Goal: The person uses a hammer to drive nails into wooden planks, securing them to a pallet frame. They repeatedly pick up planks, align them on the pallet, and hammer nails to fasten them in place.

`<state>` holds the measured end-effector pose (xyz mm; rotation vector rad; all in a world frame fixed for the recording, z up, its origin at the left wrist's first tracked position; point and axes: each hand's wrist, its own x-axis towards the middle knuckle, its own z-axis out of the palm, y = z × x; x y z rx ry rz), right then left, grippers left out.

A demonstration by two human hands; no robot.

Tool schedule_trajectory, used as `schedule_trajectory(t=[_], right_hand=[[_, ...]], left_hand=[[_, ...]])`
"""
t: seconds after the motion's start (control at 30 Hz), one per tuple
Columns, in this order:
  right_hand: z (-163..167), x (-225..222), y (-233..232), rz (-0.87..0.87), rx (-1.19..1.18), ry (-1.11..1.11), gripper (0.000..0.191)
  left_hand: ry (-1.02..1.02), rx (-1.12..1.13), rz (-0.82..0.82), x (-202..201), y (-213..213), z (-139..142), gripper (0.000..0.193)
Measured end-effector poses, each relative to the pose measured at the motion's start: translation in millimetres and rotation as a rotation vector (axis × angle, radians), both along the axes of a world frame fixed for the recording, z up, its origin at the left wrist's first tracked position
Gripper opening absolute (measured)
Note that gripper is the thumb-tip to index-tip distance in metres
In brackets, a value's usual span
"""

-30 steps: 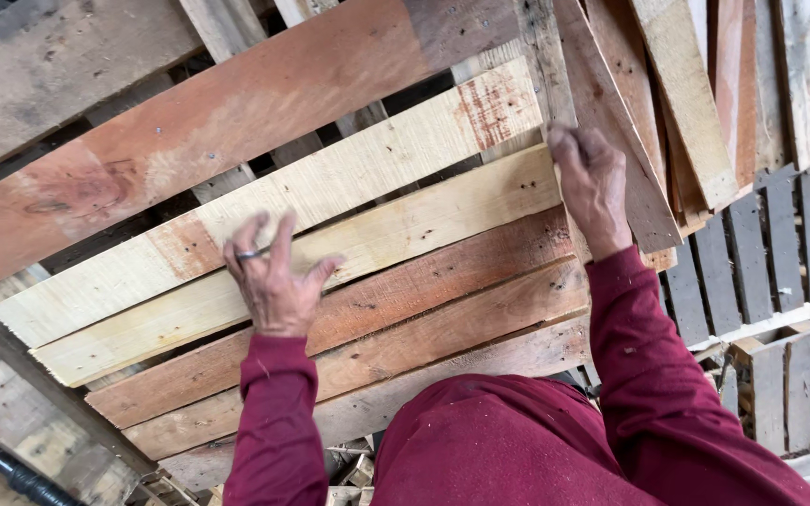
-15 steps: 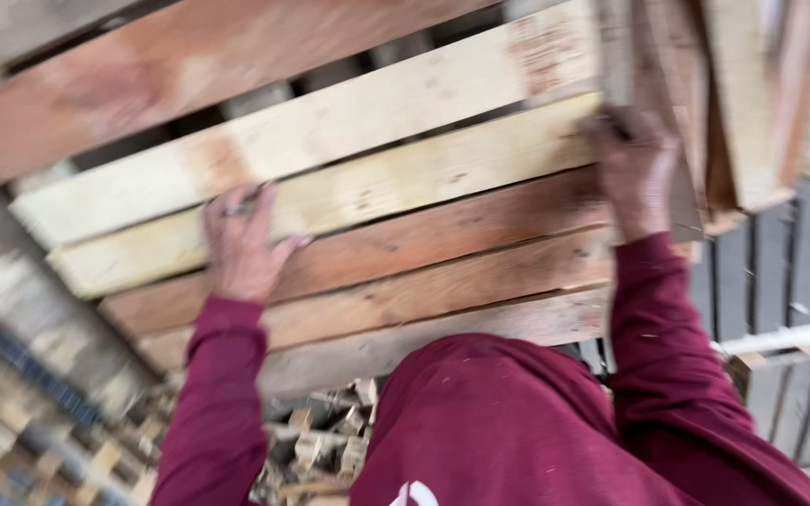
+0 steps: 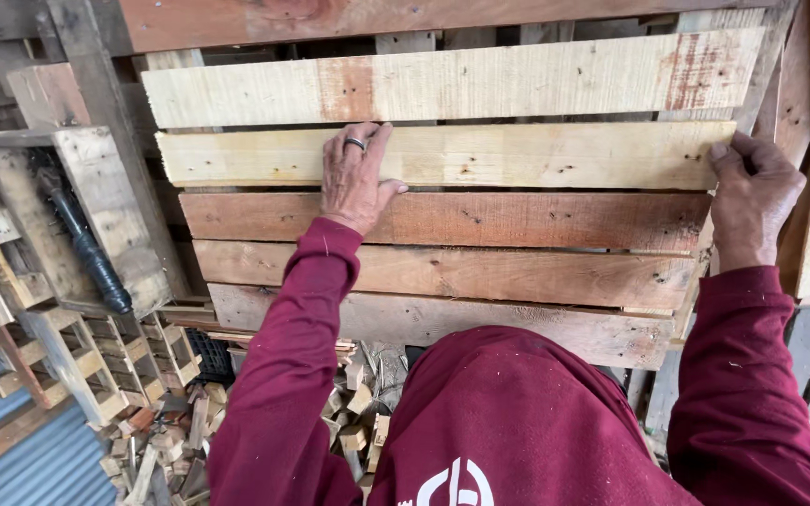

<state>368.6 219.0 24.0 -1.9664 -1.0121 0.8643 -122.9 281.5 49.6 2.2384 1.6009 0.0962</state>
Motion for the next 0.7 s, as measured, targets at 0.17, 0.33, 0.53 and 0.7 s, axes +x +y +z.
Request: schedule_trajectory(t=[0.17, 0.33, 0.53, 0.7], right_hand=[[7.4, -3.4, 4.3, 0.027, -0.010, -0.071, 0.022], [10.0, 3.8, -1.3, 0.016, 0.274, 0.173, 0.021], [23.1, -1.2, -8.2, 0.020, 0.274, 0.059, 0.015], [59.8, -25.4, -10.1, -0.107, -0.105, 0.069, 0.018]], left_hand=[[0.070, 0.000, 0.078, -27.7, -1.0, 1.5, 0.097], [0.126, -0.069, 0.085, -63.2, 20.4, 12.6, 0.088], [0.145, -0.047, 0.060, -74.0, 15.3, -11.0, 0.061], [-0.042, 0.177, -0.021, -68.0, -59.9, -23.9, 0.071]])
